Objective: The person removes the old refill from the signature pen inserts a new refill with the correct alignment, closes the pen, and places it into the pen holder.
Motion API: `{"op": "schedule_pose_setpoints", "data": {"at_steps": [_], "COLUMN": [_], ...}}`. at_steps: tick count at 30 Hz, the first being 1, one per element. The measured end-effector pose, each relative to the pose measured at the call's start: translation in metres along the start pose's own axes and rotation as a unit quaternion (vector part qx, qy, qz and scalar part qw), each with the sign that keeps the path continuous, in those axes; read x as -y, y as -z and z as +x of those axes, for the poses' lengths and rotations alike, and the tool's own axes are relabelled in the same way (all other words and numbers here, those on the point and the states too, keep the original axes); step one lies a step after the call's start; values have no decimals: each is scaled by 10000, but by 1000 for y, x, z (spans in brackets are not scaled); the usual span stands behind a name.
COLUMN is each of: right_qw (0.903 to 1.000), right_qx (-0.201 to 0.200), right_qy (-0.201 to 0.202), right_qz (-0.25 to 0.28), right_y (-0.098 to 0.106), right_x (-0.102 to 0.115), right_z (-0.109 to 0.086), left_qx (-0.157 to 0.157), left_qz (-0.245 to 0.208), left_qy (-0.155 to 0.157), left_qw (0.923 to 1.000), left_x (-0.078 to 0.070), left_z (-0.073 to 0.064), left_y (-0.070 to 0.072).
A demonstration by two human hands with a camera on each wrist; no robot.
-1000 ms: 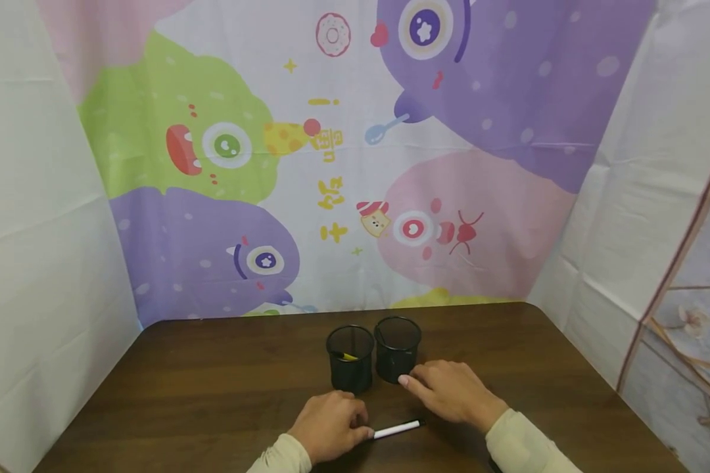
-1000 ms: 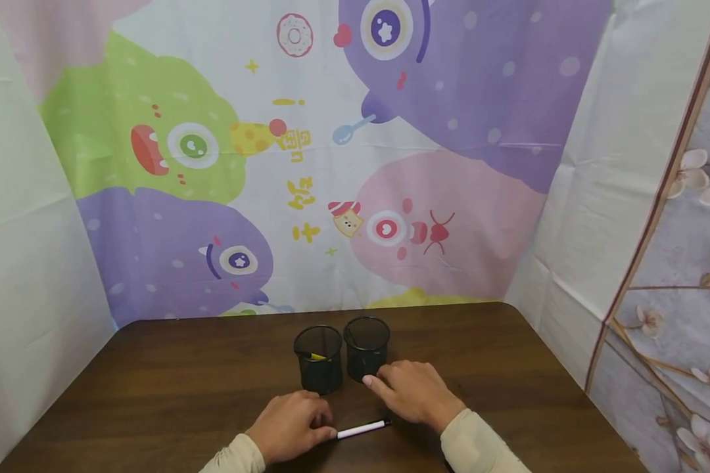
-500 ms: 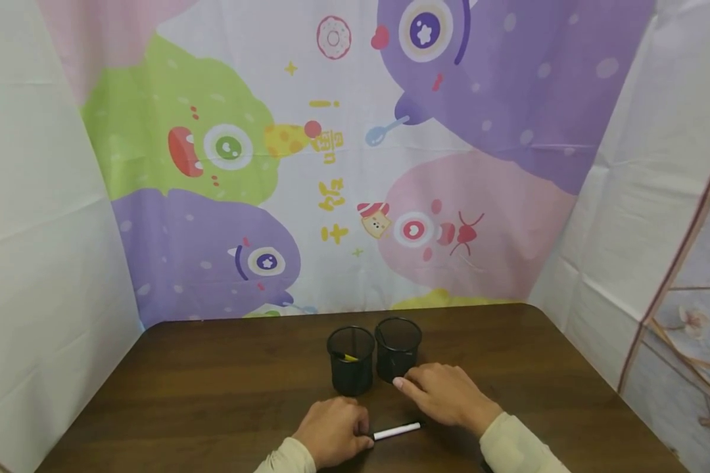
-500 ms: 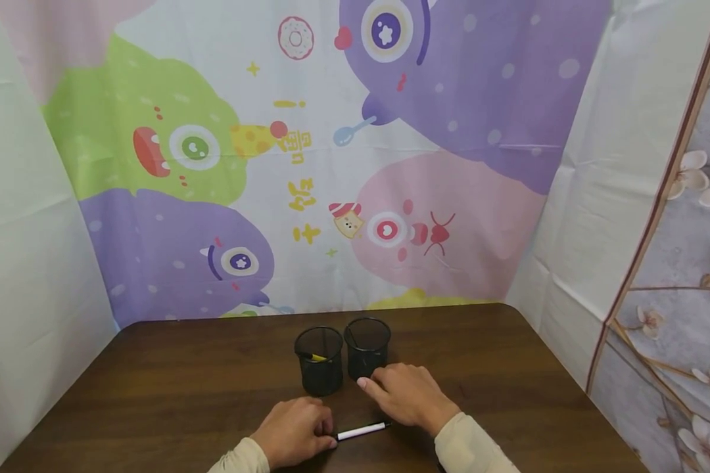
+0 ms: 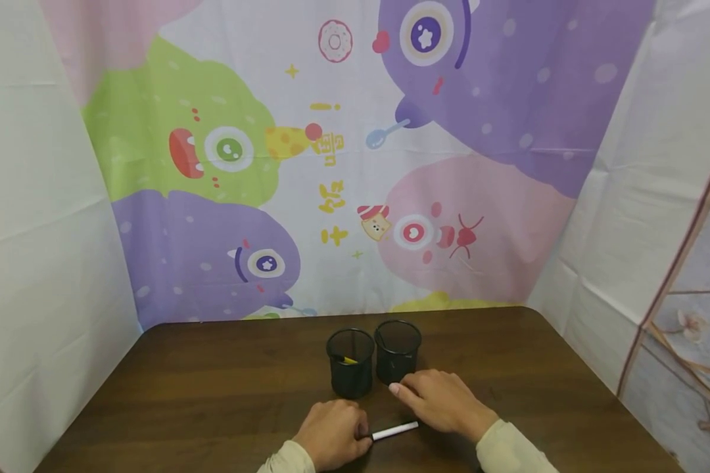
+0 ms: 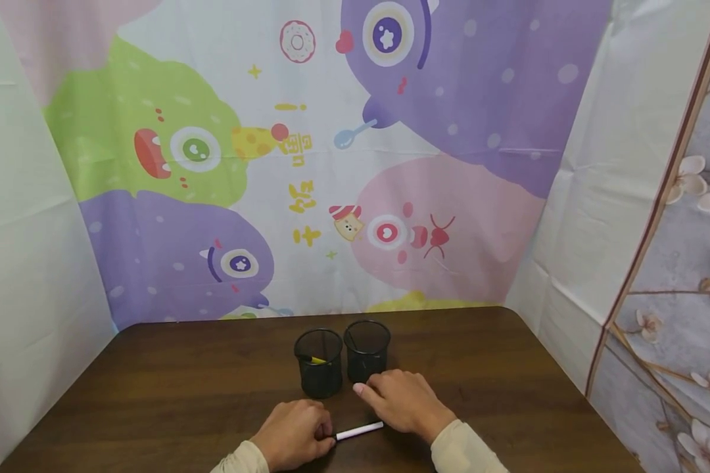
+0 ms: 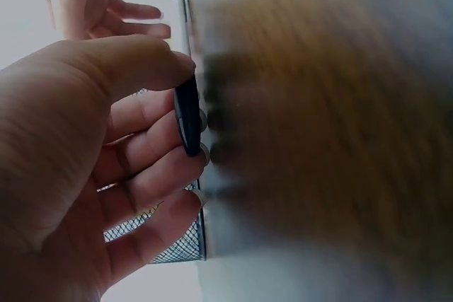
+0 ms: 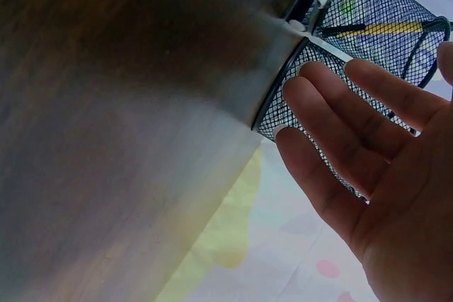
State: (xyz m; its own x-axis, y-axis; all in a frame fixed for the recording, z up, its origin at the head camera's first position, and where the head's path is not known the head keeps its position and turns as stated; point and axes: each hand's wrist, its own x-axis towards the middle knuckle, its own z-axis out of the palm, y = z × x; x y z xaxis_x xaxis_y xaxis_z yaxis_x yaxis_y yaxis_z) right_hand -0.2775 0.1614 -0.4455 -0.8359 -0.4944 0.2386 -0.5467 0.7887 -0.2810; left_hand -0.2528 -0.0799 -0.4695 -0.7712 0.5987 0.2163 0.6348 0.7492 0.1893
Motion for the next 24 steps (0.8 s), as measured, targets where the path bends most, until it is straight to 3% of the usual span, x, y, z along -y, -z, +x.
{"op": "schedule_pose_setpoints", "data": {"at_steps": [8,24], "right_qw": [10000,9997], "right_qx": [56,9], "right_qy": [-23,-171], "right_qz": [76,164], "right_y": [2,1], "right_x": [-2,-8], "right_z": [-1,-3], "left_qx": [-462,-1077], "left_qz": [14,-566], "left_qy": [-34,217], "left_qw": [9989,9923], "left_x": [1,2], "left_z": [4,9], "left_y": [-3,-6]}}
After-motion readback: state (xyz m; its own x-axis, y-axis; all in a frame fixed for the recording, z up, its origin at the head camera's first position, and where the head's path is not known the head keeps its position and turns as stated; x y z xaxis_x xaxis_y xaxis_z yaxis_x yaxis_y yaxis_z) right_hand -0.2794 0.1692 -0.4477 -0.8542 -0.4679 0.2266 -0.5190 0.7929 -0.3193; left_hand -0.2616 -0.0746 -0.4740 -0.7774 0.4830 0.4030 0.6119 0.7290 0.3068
